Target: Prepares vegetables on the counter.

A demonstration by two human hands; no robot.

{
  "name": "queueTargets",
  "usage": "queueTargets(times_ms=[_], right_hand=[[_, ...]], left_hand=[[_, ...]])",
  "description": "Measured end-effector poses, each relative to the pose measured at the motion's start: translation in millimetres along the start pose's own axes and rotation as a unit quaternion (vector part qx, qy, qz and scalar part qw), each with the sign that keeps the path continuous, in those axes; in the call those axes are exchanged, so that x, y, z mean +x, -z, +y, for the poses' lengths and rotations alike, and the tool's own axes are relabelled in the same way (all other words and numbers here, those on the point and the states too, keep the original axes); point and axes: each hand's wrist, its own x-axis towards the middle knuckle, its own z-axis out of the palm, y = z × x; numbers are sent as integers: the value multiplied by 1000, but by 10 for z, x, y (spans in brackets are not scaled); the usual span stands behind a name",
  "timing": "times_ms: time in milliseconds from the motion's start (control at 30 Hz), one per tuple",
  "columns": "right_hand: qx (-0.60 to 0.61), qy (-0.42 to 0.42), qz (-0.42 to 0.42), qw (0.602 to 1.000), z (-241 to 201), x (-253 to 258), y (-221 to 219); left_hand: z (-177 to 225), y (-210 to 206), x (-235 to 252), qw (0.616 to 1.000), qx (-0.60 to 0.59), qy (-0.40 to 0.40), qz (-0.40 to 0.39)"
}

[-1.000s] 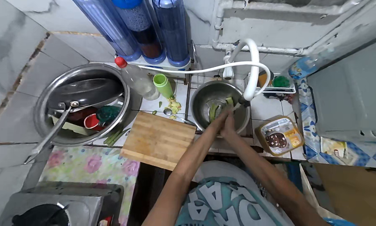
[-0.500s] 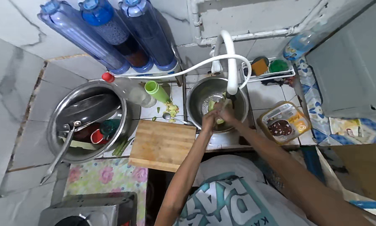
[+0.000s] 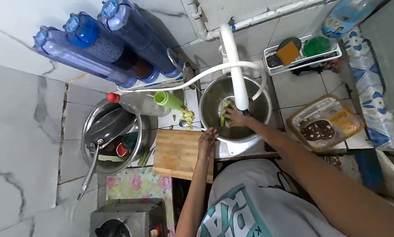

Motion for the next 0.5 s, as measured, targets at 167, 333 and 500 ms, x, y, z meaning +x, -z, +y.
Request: queueTargets(times_ms=[167,333,500], right_hand=[[28,-191,39,981,-481,-197,433],[18,-86,-30,996,-495,-334,627],[134,-139,-55,980,-986,-555,922]], left_hand=[[15,-61,74,998,46,-44,-15],[-1,-283,248,965,208,-143,-75],[3,-435,283,874,423,-231,-61]])
